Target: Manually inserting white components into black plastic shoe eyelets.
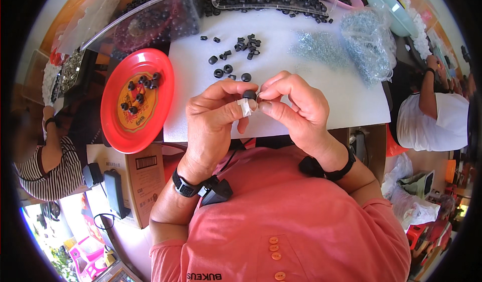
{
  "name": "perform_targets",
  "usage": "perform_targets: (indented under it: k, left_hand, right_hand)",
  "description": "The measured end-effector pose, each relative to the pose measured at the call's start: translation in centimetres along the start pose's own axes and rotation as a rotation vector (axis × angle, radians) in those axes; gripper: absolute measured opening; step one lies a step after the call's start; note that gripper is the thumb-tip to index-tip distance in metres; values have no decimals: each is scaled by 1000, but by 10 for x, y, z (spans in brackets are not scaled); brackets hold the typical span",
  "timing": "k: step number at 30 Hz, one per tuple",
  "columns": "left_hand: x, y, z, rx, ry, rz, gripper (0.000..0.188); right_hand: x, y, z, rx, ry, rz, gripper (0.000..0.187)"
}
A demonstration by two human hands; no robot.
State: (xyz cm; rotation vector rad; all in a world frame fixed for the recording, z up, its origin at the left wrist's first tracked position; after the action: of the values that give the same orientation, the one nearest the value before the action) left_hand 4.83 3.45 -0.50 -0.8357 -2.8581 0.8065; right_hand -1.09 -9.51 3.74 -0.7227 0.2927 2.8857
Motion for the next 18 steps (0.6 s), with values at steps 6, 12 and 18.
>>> perform_targets:
  k: [6,12,18]
  left_hand:
    - [2,7,5,25,76,-66,18]
    - [2,7,7,152,99,-66,22]
    - [4,7,10,129,157,-86,21]
  right_hand:
    - [2,-2,2,1,28,1,9]
    - [0,-10,3,19,44,31,10]
    - [-3,-9,5,78,37,35,9]
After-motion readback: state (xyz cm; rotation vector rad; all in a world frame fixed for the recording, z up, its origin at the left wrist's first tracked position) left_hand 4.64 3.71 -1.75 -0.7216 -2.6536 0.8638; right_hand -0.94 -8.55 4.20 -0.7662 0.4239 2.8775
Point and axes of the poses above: each hand's wrist, its own x-axis away from the middle knuckle, its own y-axis out of the back of the hand, z = x × y, the point moved 9 cm from there along -x, towards the middle knuckle, and after that the axes turned 5 degrees about -y, right-handed, at the moved point
